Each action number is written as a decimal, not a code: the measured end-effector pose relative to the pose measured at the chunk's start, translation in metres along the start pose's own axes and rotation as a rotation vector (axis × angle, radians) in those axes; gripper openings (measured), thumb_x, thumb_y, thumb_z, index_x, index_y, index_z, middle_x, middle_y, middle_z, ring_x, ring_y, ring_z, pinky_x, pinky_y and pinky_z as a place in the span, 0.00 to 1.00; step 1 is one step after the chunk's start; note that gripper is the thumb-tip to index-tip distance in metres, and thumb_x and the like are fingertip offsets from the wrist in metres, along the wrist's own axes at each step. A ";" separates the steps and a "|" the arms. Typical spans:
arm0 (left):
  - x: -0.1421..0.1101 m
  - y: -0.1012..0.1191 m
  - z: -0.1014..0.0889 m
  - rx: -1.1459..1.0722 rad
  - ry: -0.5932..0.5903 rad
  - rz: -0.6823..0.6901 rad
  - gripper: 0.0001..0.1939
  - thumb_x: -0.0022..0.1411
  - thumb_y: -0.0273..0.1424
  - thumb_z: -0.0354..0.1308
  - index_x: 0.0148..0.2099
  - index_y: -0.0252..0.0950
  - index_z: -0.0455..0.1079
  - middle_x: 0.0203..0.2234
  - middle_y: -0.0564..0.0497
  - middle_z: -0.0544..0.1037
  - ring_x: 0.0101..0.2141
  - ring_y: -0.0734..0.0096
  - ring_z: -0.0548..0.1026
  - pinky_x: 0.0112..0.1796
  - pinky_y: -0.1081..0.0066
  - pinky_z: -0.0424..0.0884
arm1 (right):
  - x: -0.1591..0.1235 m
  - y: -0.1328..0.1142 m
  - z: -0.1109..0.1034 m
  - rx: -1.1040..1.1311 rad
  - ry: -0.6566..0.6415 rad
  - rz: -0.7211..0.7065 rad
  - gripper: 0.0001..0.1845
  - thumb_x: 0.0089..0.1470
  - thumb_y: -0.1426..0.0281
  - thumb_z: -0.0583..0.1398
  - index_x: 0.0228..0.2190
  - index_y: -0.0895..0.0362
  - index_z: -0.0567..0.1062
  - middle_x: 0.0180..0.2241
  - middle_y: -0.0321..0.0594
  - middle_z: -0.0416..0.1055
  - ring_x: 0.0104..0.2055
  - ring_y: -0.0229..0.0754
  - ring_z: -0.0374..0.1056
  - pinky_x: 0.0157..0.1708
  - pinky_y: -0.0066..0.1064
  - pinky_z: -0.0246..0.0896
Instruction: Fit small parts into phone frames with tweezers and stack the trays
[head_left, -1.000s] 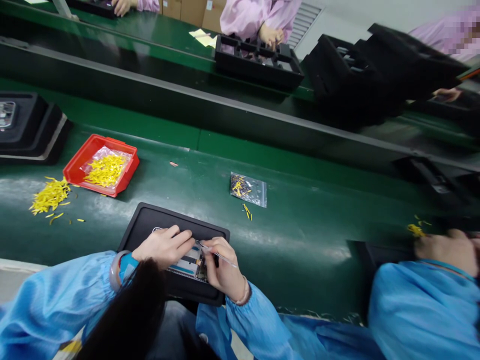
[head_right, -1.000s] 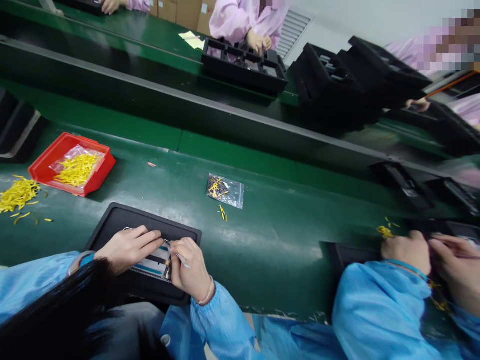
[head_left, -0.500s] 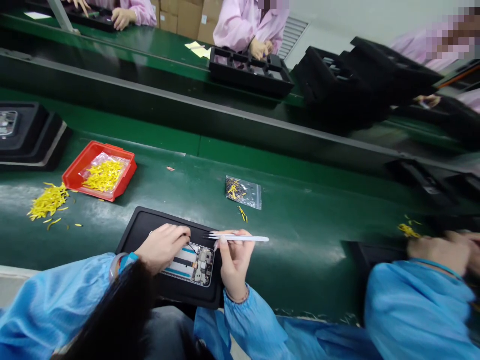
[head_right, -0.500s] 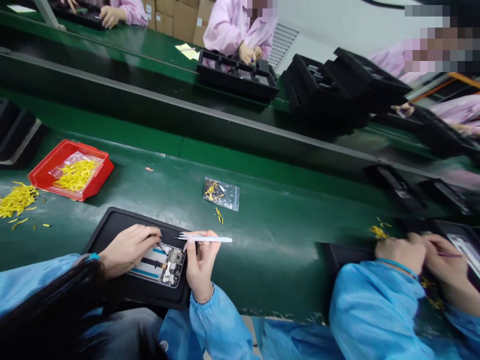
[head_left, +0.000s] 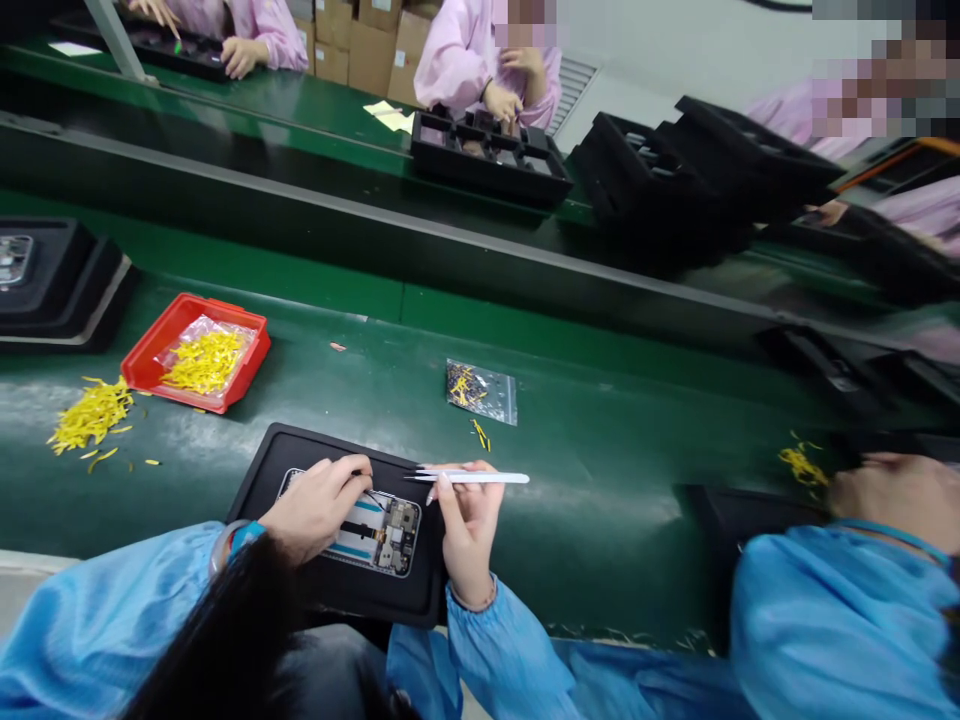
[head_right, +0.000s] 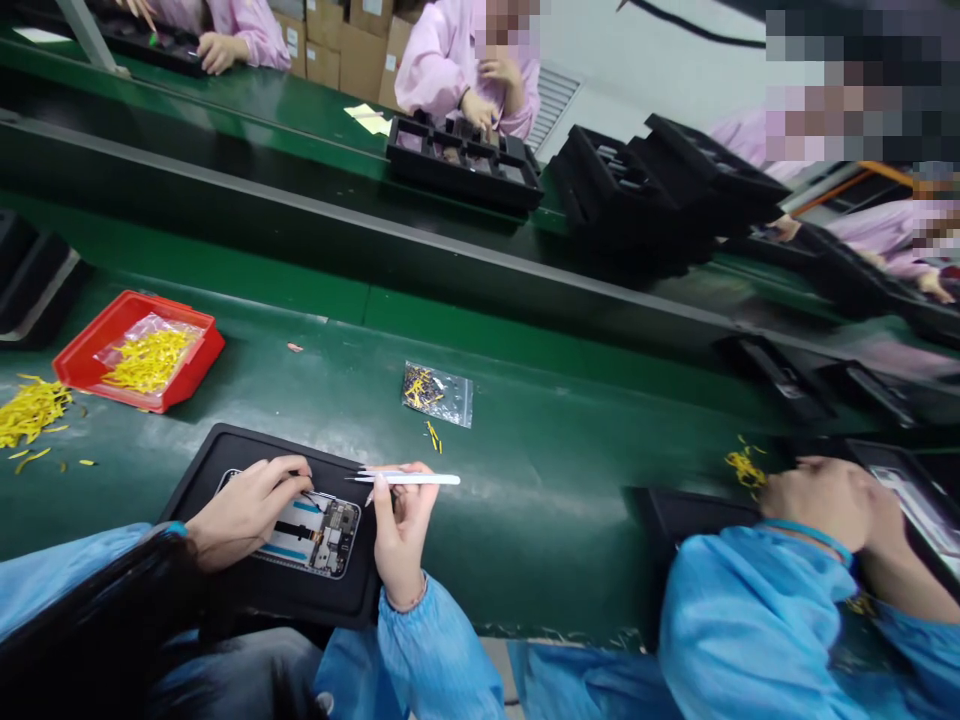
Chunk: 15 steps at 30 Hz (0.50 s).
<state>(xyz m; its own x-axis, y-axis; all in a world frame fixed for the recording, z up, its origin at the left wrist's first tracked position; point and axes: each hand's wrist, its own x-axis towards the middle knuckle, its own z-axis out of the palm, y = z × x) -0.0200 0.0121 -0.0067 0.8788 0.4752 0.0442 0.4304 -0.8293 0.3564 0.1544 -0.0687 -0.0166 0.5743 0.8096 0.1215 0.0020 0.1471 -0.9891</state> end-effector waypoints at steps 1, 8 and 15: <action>0.000 0.000 0.001 -0.006 0.000 -0.001 0.22 0.51 0.15 0.43 0.45 0.32 0.67 0.42 0.44 0.71 0.34 0.65 0.70 0.34 0.68 0.69 | 0.000 0.000 0.000 0.000 -0.002 -0.001 0.12 0.58 0.67 0.58 0.40 0.51 0.58 0.30 0.34 0.73 0.28 0.36 0.69 0.30 0.29 0.64; 0.001 -0.002 0.002 -0.003 0.032 0.008 0.22 0.49 0.15 0.44 0.45 0.33 0.66 0.44 0.44 0.70 0.36 0.66 0.71 0.37 0.69 0.69 | 0.000 0.000 -0.001 -0.010 -0.021 -0.004 0.12 0.59 0.67 0.57 0.40 0.51 0.58 0.29 0.33 0.71 0.29 0.37 0.70 0.30 0.29 0.63; -0.001 -0.004 0.008 -0.091 0.023 -0.058 0.22 0.50 0.15 0.44 0.46 0.34 0.66 0.50 0.44 0.66 0.38 0.68 0.72 0.40 0.70 0.68 | 0.000 0.001 -0.001 -0.037 -0.020 -0.006 0.12 0.58 0.66 0.58 0.40 0.51 0.58 0.28 0.33 0.71 0.29 0.38 0.69 0.30 0.30 0.64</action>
<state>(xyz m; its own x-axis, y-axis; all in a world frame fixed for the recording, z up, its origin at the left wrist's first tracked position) -0.0214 0.0127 -0.0159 0.8474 0.5292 0.0424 0.4591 -0.7705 0.4421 0.1549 -0.0694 -0.0176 0.5579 0.8199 0.1284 0.0354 0.1310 -0.9907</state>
